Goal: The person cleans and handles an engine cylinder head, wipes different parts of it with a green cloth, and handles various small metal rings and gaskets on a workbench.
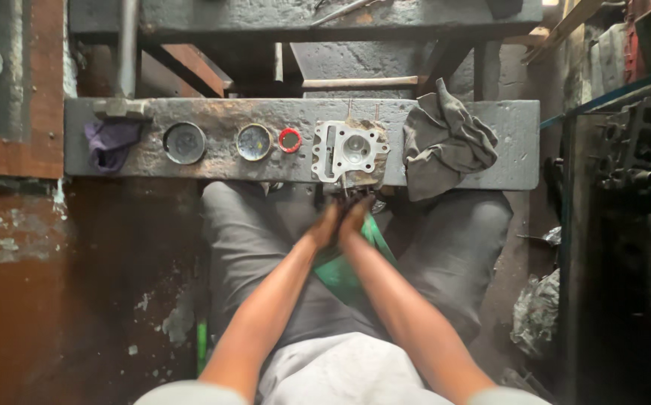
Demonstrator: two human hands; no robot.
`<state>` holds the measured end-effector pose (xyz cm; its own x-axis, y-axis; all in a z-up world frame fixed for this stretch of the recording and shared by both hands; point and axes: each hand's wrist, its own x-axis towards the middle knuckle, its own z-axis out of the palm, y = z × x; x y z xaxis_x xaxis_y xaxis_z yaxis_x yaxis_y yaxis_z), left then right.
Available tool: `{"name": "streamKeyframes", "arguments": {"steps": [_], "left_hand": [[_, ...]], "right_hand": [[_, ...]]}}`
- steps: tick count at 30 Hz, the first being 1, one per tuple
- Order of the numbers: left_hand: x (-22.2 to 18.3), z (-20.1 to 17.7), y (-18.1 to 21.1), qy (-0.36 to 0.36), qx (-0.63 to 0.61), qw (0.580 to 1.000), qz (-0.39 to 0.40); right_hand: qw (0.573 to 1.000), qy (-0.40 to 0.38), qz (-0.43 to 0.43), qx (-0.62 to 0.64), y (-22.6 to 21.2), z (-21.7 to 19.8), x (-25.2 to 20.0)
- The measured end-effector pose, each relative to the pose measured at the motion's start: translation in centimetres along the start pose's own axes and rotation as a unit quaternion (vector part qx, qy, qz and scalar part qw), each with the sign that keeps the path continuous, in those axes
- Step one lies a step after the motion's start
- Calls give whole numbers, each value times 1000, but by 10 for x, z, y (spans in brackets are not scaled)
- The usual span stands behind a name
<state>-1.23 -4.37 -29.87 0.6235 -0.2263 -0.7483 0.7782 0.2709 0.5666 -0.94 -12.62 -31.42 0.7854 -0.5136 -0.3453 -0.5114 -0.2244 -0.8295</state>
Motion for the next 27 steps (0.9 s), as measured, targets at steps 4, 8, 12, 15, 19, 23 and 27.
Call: {"name": "streamKeyframes", "arguments": {"steps": [4,8,12,15,19,23,27], "left_hand": [[10,-13,1,33,126,988,79],[-20,-5,-47,-101,-236,965,-58],[-18,-11,-44,-12,438,824,359],[2,-10,-12,8,174,967,185],[-23,14,-3,38,138,989,44],[-65,9,-23,-113,-32,993,11],[-10,1,-7,-24,176,971,161]], "right_hand": [[996,-79,-43,2,12,4,-54],[996,68,63,-16,-11,-8,60],[997,60,44,0,-6,-6,46],[998,-63,-28,8,21,4,-55],[1000,-19,-7,-18,15,1,10],[994,85,68,-21,-1,-10,87],[1000,-9,-1,-7,15,2,-4]]}}
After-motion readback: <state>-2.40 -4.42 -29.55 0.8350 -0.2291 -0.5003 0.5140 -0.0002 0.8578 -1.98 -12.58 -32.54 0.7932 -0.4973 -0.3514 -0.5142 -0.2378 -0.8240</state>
